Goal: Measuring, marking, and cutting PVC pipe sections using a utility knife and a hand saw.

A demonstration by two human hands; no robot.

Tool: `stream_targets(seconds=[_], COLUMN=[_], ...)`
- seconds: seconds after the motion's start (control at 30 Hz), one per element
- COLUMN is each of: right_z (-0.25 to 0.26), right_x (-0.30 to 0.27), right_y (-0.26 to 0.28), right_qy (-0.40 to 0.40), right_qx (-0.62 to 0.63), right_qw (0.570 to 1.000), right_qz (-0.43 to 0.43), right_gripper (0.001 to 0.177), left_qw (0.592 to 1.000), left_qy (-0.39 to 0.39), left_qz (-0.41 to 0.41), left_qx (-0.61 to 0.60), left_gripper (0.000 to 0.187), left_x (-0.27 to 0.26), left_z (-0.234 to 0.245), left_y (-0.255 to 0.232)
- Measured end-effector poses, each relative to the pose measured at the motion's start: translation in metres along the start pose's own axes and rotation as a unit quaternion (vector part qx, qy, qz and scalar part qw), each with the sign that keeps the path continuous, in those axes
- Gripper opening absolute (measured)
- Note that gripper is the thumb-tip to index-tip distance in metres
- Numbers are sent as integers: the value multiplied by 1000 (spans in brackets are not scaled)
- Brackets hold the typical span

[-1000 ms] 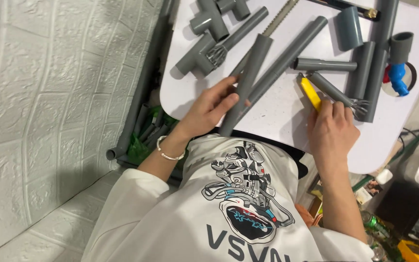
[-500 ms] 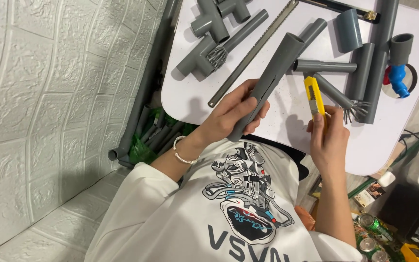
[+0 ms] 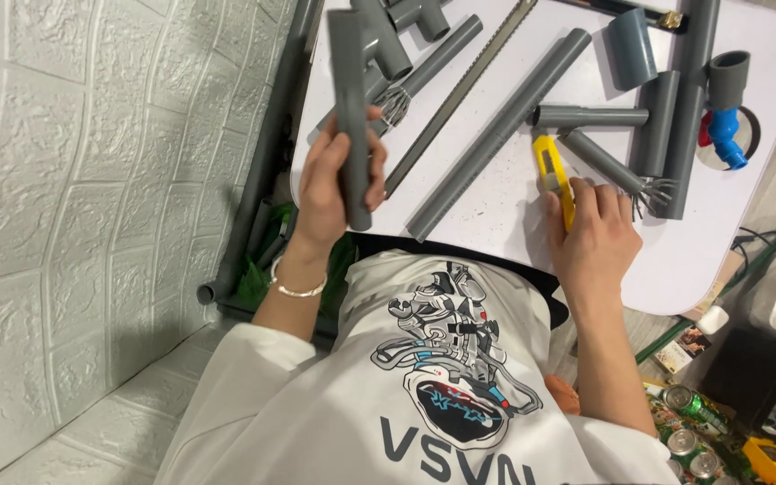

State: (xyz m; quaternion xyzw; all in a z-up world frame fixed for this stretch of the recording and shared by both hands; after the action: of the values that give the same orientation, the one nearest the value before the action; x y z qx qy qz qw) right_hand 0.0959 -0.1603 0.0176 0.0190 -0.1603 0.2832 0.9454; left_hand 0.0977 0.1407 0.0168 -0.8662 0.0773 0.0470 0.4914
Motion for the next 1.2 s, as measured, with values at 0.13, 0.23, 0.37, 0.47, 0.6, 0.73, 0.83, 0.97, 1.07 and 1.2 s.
stream_targets(seconds=[0.13,0.23,0.37,0.47,0.6,0.73,0.83,0.97,1.07,1.2], right_z=[8,4,-7,-27,-20,-68,-108,-60,-110,-58], right_x=[18,47,89,94,69,34,1,45,28,39], right_y=[6,53,103,141,173,155,142,147,145,167], right_qy=[-43,-2,-28,-16,-88,-113,-62,274,164,58], right_qx=[92,168,128,100,112,131,138,481,471,493], right_qw=[995,980,968,957,941,940,933,820,863,868], right_qz=[22,108,215,272,308,295,327,-144,-80,-19], right_gripper=[18,17,23,54,28,21,14,34,51,67], left_qw=[997,994,997,995,916,858,837,827,834,840], left_qy=[-32,-73,-55,55,269,396,451,469,468,463], left_qz=[-25,-6,20,-8,-105,-72,-84,-91,-104,-88], left_qx=[62,80,45,-88,-278,-319,-299,-296,-275,-270], left_gripper=[48,57,63,65,107,100,92,96,96,89], left_x=[-7,-11,-8,-4,-1,-17,-21,-20,-20,-19], left_z=[18,22,10,-4,-21,-60,-71,-77,-82,-82], left_y=[-9,-2,21,40,45,2,-10,-13,-17,-14])
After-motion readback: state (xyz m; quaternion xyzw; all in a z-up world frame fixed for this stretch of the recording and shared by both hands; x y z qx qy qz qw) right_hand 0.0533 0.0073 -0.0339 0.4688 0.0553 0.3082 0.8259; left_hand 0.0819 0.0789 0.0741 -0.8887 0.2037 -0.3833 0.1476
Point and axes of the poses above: each hand's wrist, its own x-axis towards the middle knuckle, its own z-axis out of the back of the hand, y = z × x, the point moved 9 cm from there along x, towards the middle knuckle, and after that the axes turned 14 degrees about z, right-handed, at the moved point
